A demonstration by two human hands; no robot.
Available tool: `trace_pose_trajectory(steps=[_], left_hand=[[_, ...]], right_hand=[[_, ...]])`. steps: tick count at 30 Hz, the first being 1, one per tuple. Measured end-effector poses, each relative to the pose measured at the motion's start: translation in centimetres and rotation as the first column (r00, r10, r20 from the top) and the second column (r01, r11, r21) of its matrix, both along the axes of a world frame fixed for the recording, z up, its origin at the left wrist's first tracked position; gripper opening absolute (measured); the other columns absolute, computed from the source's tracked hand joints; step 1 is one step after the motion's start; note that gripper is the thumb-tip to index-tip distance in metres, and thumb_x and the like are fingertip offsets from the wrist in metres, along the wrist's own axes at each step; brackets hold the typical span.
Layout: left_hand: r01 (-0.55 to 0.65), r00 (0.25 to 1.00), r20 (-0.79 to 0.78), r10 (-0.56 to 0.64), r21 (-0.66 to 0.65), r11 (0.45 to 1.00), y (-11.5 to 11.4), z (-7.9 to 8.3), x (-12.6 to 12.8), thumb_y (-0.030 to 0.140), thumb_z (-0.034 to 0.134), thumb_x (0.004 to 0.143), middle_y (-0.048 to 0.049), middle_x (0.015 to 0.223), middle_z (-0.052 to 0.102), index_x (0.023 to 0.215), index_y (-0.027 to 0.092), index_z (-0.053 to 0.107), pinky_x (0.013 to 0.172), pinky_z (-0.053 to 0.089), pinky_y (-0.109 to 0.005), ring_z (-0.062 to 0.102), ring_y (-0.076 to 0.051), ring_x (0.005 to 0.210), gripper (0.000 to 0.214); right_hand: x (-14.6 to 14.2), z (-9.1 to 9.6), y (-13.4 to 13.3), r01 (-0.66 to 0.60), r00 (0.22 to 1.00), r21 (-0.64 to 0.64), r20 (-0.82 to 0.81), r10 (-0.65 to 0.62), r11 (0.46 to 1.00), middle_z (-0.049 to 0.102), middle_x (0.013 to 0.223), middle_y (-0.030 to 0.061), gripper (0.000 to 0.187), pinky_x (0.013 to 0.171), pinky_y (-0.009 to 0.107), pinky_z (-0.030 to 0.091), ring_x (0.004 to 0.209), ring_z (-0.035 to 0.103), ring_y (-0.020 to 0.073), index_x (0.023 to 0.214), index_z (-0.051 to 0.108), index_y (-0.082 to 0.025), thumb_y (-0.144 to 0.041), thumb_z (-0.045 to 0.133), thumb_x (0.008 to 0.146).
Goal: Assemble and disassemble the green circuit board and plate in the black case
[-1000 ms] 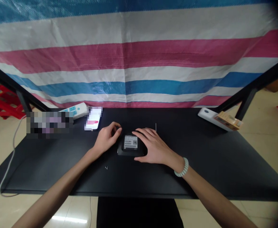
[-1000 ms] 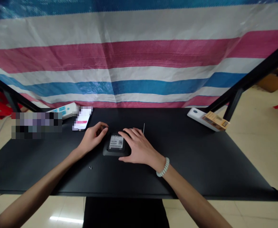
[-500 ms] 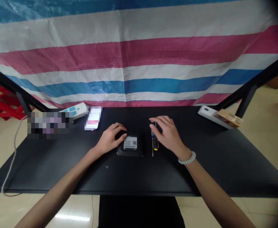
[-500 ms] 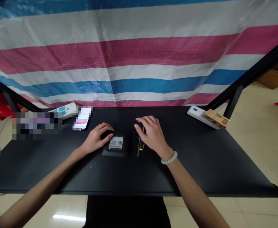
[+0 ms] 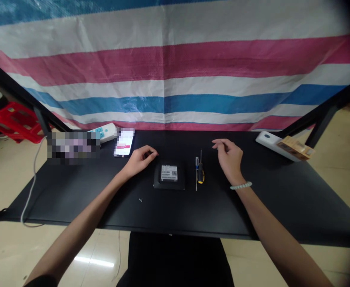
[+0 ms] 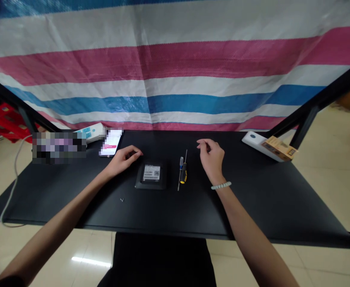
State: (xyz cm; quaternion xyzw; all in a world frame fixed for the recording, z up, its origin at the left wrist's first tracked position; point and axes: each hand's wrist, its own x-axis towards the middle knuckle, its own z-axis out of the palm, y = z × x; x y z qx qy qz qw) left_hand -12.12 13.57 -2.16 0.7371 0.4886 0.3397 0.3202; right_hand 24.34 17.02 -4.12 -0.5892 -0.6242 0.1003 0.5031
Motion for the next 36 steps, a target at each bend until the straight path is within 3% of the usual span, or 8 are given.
trace_pose_trajectory(steps=[5,9,14,16,18,21,24,36], left_hand=[[0.086,0.993,0.097,-0.069,-0.184,0.979,1.1,-0.1,-1.4,0.050,0.064,0.098,-0.0098,0.101,0.075,0.101,0.015,0.072,0.063,0.046,-0.024,0.065,-0.018,0.081,0.036],[-0.032,0.993,0.104,0.047,-0.142,0.989,-0.1,0.7,-0.7,0.050,0.062,0.099,-0.0091,0.096,0.074,0.099,0.016,0.071,0.064,0.048,-0.025,0.066,-0.017,0.077,0.035],[-0.320,0.947,0.026,0.320,-0.011,0.947,-7.3,1.4,-1.0,0.045,0.060,0.103,-0.0063,0.098,0.076,0.102,0.019,0.072,0.078,0.051,-0.028,0.069,-0.020,0.084,0.028],[-0.321,0.947,-0.049,0.318,-0.055,0.946,-11.0,1.0,-1.9,0.043,0.062,0.103,-0.0068,0.103,0.077,0.104,0.021,0.073,0.083,0.053,-0.031,0.071,-0.022,0.090,0.025],[-0.260,0.963,-0.088,0.255,-0.041,0.965,-14.1,0.6,-2.7,0.041,0.063,0.103,-0.0083,0.115,0.077,0.104,0.023,0.076,0.100,0.052,-0.038,0.070,-0.026,0.110,0.022],[-0.203,0.969,-0.155,0.195,-0.034,0.979,-16.8,0.2,-3.3,0.038,0.062,0.104,-0.0093,0.135,0.072,0.115,0.027,0.076,0.111,0.048,-0.045,0.064,-0.030,0.129,0.021],[-0.179,0.960,-0.216,0.176,0.004,0.984,-17.4,0.1,-3.2,0.037,0.063,0.103,-0.0100,0.141,0.070,0.119,0.028,0.076,0.110,0.049,-0.047,0.063,-0.031,0.130,0.023],[-0.160,0.930,-0.298,0.214,0.196,0.967,-16.3,-1.1,-2.8,0.034,0.065,0.104,-0.0074,0.133,0.073,0.102,0.026,0.075,0.100,0.052,-0.044,0.067,-0.027,0.117,0.013]], right_hand=[[0.0,-0.3,0.1,-0.006,1.000,-0.028,-0.001,0.006,1.000,0.078,0.082,0.0050,0.031,0.081,0.034,0.052,0.081,0.072,0.0229,0.098,0.080,-0.021,-0.034,0.052,0.097],[0.1,-0.2,0.4,-0.012,0.999,-0.057,-0.042,0.009,0.998,0.077,0.078,0.0044,0.031,0.074,0.033,0.049,0.075,0.070,0.0220,0.094,0.081,-0.020,-0.035,0.053,0.095],[0.1,0.2,0.3,0.018,0.994,-0.055,-0.108,-0.023,0.998,0.078,0.077,0.0047,0.031,0.069,0.032,0.048,0.070,0.070,0.0210,0.092,0.081,-0.020,-0.031,0.053,0.093],[0.0,0.3,0.3,0.011,0.993,-0.056,-0.114,-0.017,0.998,0.078,0.077,0.0048,0.030,0.069,0.032,0.049,0.070,0.070,0.0209,0.091,0.081,-0.020,-0.029,0.052,0.091],[-0.2,0.4,0.2,0.002,0.995,-0.054,-0.102,-0.007,0.999,0.078,0.076,0.0049,0.030,0.070,0.032,0.050,0.070,0.070,0.0210,0.090,0.081,-0.020,-0.027,0.052,0.089],[-0.5,0.3,0.1,-0.010,0.996,-0.046,-0.085,0.006,0.999,0.078,0.076,0.0047,0.030,0.073,0.032,0.050,0.072,0.070,0.0213,0.090,0.081,-0.021,-0.027,0.052,0.089],[-0.7,0.3,-0.1,-0.010,0.997,-0.055,-0.080,0.005,0.998,0.078,0.076,0.0049,0.030,0.074,0.033,0.051,0.071,0.070,0.0211,0.089,0.081,-0.021,-0.026,0.052,0.090],[-0.4,-0.1,0.1,-0.016,0.994,-0.065,-0.113,0.008,0.998,0.078,0.075,0.0032,0.027,0.074,0.033,0.053,0.071,0.072,0.0214,0.088,0.081,-0.023,-0.026,0.054,0.090]])
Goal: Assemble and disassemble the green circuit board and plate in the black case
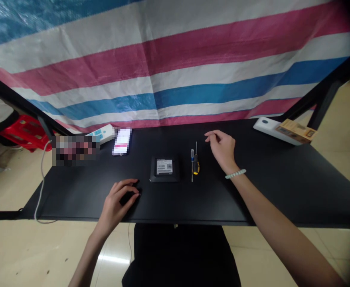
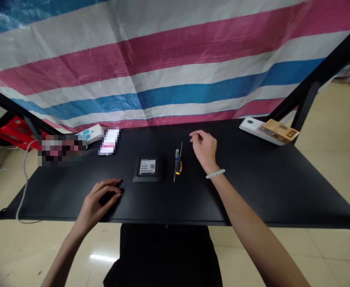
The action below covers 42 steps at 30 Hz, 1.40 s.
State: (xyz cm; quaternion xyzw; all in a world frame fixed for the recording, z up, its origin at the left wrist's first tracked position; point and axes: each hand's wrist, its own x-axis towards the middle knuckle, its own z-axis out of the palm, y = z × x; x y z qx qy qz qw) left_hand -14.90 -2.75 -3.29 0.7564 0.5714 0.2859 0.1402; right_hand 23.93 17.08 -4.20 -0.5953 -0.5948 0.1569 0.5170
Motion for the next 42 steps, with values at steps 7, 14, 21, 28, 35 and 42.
trace_pose_trajectory(steps=[7,14,21,28,35,42], left_hand=[[-0.036,0.995,0.098,0.034,0.011,0.999,-0.1,-0.4,0.2,0.030,0.065,0.104,-0.0080,0.126,0.075,0.098,0.024,0.069,0.099,0.053,-0.041,0.070,-0.025,0.114,0.010],[-0.288,0.803,0.568,0.181,0.104,0.952,1.6,0.9,1.4,0.030,0.069,0.103,-0.0059,0.101,0.077,0.102,0.019,0.062,0.081,0.059,-0.029,0.075,-0.016,0.086,0.013],[0.055,0.696,0.716,-0.055,0.023,0.998,12.2,2.5,4.8,0.044,0.081,0.093,-0.0033,0.083,0.075,0.099,0.017,0.066,0.070,0.061,-0.028,0.074,-0.015,0.072,0.031],[0.173,0.633,0.774,-0.022,-0.113,0.978,17.1,0.2,5.6,0.051,0.091,0.081,-0.0083,0.084,0.080,0.095,0.014,0.075,0.076,0.064,-0.033,0.077,-0.019,0.076,0.042],[0.146,0.632,0.775,-0.015,-0.101,0.984,15.9,0.4,4.3,0.046,0.086,0.088,-0.0099,0.096,0.082,0.102,0.015,0.079,0.082,0.066,-0.034,0.078,-0.019,0.083,0.035],[0.225,0.640,0.767,-0.047,-0.128,0.966,14.7,0.7,5.8,0.043,0.081,0.093,-0.0108,0.100,0.083,0.109,0.016,0.074,0.081,0.066,-0.034,0.080,-0.022,0.090,0.033]], right_hand=[[0.0,-0.2,0.2,0.013,1.000,-0.004,0.018,-0.013,1.000,0.078,0.075,0.0025,0.026,0.072,0.033,0.051,0.070,0.072,0.0212,0.088,0.081,-0.023,-0.025,0.055,0.090],[0.2,-0.4,0.5,0.048,0.999,-0.004,-0.015,-0.048,0.999,0.078,0.075,0.0020,0.025,0.072,0.032,0.050,0.071,0.072,0.0206,0.089,0.080,-0.024,-0.024,0.055,0.090],[0.4,-0.2,0.6,0.048,0.997,-0.023,-0.052,-0.050,0.999,0.078,0.074,0.0030,0.026,0.073,0.032,0.051,0.068,0.071,0.0204,0.088,0.081,-0.022,-0.027,0.055,0.088],[0.9,-0.1,0.7,0.093,0.993,-0.045,-0.076,-0.096,0.995,0.078,0.074,0.0038,0.029,0.068,0.031,0.048,0.066,0.070,0.0197,0.087,0.081,-0.021,-0.029,0.053,0.088],[0.9,-0.4,0.9,0.081,0.993,-0.074,-0.077,-0.087,0.994,0.078,0.075,0.0030,0.029,0.069,0.031,0.048,0.069,0.070,0.0197,0.087,0.081,-0.022,-0.028,0.053,0.087],[0.9,-0.6,1.0,0.075,0.993,-0.058,-0.086,-0.080,0.995,0.077,0.075,0.0025,0.028,0.075,0.033,0.051,0.072,0.072,0.0199,0.088,0.081,-0.022,-0.028,0.053,0.087]])
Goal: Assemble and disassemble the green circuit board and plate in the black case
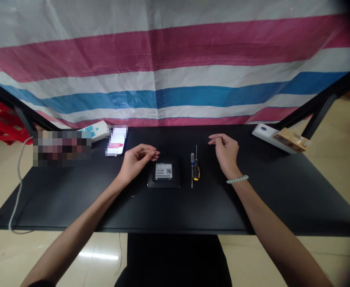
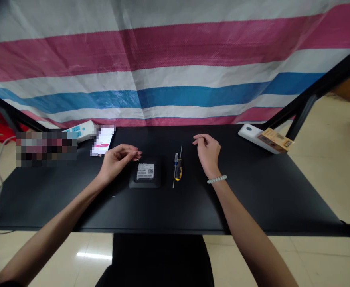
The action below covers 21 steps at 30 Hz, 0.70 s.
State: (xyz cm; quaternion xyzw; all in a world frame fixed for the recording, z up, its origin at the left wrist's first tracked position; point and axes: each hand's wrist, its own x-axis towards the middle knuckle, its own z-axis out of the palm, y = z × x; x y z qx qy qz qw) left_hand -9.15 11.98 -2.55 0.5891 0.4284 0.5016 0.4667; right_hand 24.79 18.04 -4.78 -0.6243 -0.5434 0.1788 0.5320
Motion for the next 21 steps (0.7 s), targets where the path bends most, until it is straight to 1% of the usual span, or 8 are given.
trace_pose_trajectory(steps=[2,4,6,8,10,13,16,21], left_hand=[[0.016,1.000,-0.013,-0.016,-0.001,1.000,-0.3,0.2,0.1,0.043,0.080,0.094,-0.0105,0.098,0.083,0.104,0.016,0.074,0.081,0.066,-0.035,0.081,-0.023,0.093,0.029],[0.026,0.998,-0.066,-0.025,0.011,1.000,-0.4,0.5,-0.1,0.043,0.078,0.096,-0.0101,0.098,0.083,0.103,0.017,0.075,0.081,0.066,-0.036,0.080,-0.025,0.095,0.026],[0.028,0.981,-0.195,-0.016,0.062,0.998,-0.3,0.7,-0.4,0.042,0.075,0.099,-0.0095,0.102,0.082,0.103,0.019,0.076,0.084,0.064,-0.037,0.079,-0.025,0.097,0.024],[0.051,0.936,-0.353,0.003,0.145,0.988,-0.2,1.0,-0.7,0.041,0.072,0.101,-0.0088,0.106,0.082,0.104,0.021,0.079,0.090,0.061,-0.038,0.077,-0.024,0.101,0.021],[0.097,0.890,-0.456,0.011,0.213,0.972,-0.1,1.1,-0.9,0.040,0.068,0.103,-0.0084,0.110,0.081,0.105,0.023,0.079,0.095,0.058,-0.039,0.076,-0.025,0.104,0.021],[0.114,0.858,-0.511,0.043,0.272,0.956,0.1,1.2,-1.2,0.039,0.063,0.106,-0.0082,0.110,0.080,0.103,0.023,0.076,0.095,0.056,-0.039,0.074,-0.025,0.105,0.021],[0.109,0.830,-0.550,0.091,0.321,0.941,0.5,1.0,-1.6,0.039,0.064,0.105,-0.0079,0.110,0.079,0.103,0.023,0.076,0.095,0.055,-0.040,0.072,-0.025,0.105,0.020],[0.172,0.831,-0.555,0.042,0.329,0.928,0.6,0.7,-1.5,0.036,0.069,0.102,-0.0077,0.110,0.079,0.099,0.024,0.077,0.097,0.054,-0.041,0.072,-0.025,0.105,0.015]], right_hand=[[0.0,0.0,0.0,0.000,1.000,-0.003,0.001,0.000,1.000,0.077,0.075,0.0028,0.028,0.074,0.033,0.051,0.072,0.071,0.0199,0.087,0.081,-0.022,-0.028,0.053,0.087],[0.0,0.0,0.0,0.004,1.000,-0.008,0.005,-0.004,1.000,0.077,0.075,0.0031,0.028,0.074,0.033,0.052,0.073,0.072,0.0199,0.088,0.081,-0.022,-0.027,0.053,0.087],[-0.1,0.0,0.0,0.002,1.000,-0.010,0.006,-0.002,1.000,0.077,0.076,0.0033,0.029,0.073,0.033,0.052,0.072,0.072,0.0200,0.088,0.080,-0.022,-0.027,0.052,0.088],[-0.2,0.0,-0.1,-0.003,1.000,-0.011,0.007,0.003,1.000,0.077,0.076,0.0031,0.029,0.072,0.033,0.052,0.073,0.072,0.0200,0.088,0.080,-0.022,-0.028,0.052,0.088],[-0.3,0.1,-0.1,-0.006,1.000,-0.013,0.004,0.006,1.000,0.077,0.075,0.0029,0.028,0.072,0.032,0.052,0.073,0.072,0.0200,0.088,0.080,-0.022,-0.028,0.053,0.089],[-0.5,0.3,-0.3,-0.018,1.000,-0.007,-0.003,0.018,1.000,0.077,0.075,0.0028,0.027,0.071,0.032,0.051,0.074,0.073,0.0202,0.087,0.080,-0.022,-0.028,0.054,0.089],[-0.6,0.5,-0.5,-0.032,0.999,0.003,-0.011,0.032,0.999,0.077,0.076,0.0027,0.027,0.072,0.031,0.052,0.075,0.073,0.0204,0.087,0.080,-0.022,-0.027,0.054,0.089],[-0.8,0.5,-0.5,-0.042,0.999,-0.005,-0.021,0.042,0.999,0.077,0.075,0.0024,0.026,0.073,0.032,0.052,0.075,0.073,0.0201,0.088,0.080,-0.022,-0.026,0.054,0.089]])
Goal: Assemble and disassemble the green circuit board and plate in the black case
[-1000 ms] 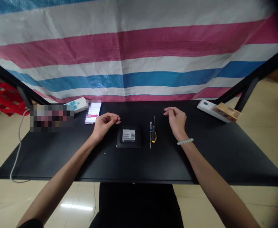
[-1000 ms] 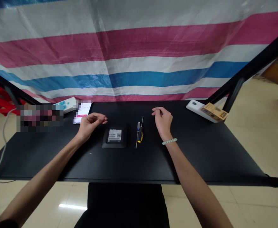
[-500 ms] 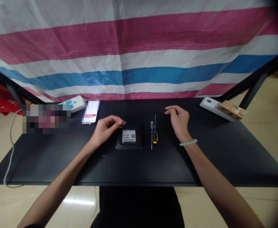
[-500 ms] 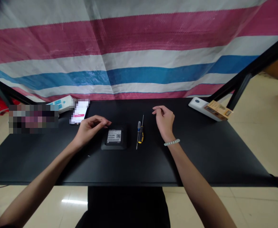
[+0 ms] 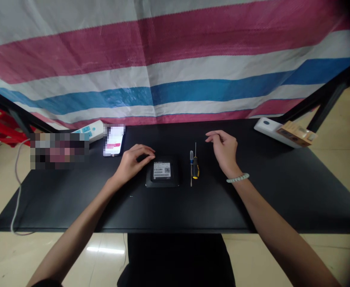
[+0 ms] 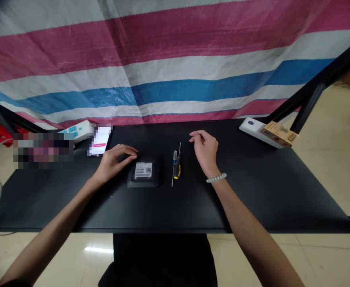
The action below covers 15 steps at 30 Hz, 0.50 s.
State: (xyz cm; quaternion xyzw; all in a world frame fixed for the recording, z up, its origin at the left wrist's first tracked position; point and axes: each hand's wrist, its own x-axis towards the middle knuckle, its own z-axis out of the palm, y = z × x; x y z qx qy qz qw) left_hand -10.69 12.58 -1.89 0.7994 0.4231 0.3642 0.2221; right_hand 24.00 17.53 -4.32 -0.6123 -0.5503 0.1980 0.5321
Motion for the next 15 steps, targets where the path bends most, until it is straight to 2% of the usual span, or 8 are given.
trace_pose_trajectory(steps=[6,11,15], left_hand=[[-0.017,1.000,0.004,0.017,0.029,0.999,-0.59,0.26,0.55,0.038,0.068,0.103,-0.0074,0.105,0.078,0.095,0.023,0.074,0.095,0.054,-0.042,0.071,-0.025,0.102,0.018],[0.013,0.983,-0.186,0.003,0.086,0.996,-0.39,0.26,0.13,0.034,0.057,0.108,-0.0096,0.111,0.075,0.099,0.022,0.069,0.095,0.052,-0.042,0.068,-0.026,0.105,0.020],[0.046,0.940,-0.341,-0.003,0.117,0.992,-0.22,0.17,0.10,0.032,0.052,0.109,-0.0118,0.131,0.071,0.099,0.022,0.066,0.103,0.048,-0.048,0.062,-0.031,0.123,0.020]], right_hand=[[0.02,-0.04,0.08,-0.007,1.000,0.011,0.003,0.007,1.000,0.077,0.075,0.0026,0.026,0.069,0.031,0.052,0.073,0.073,0.0198,0.087,0.080,-0.023,-0.026,0.054,0.089],[0.07,-0.20,0.12,-0.013,1.000,0.010,-0.004,0.013,1.000,0.077,0.074,0.0025,0.026,0.071,0.032,0.054,0.073,0.073,0.0198,0.087,0.080,-0.023,-0.026,0.054,0.089],[0.01,-0.37,0.19,-0.022,1.000,0.017,-0.008,0.023,1.000,0.076,0.074,0.0019,0.026,0.074,0.034,0.055,0.073,0.074,0.0200,0.087,0.080,-0.023,-0.026,0.054,0.089]])
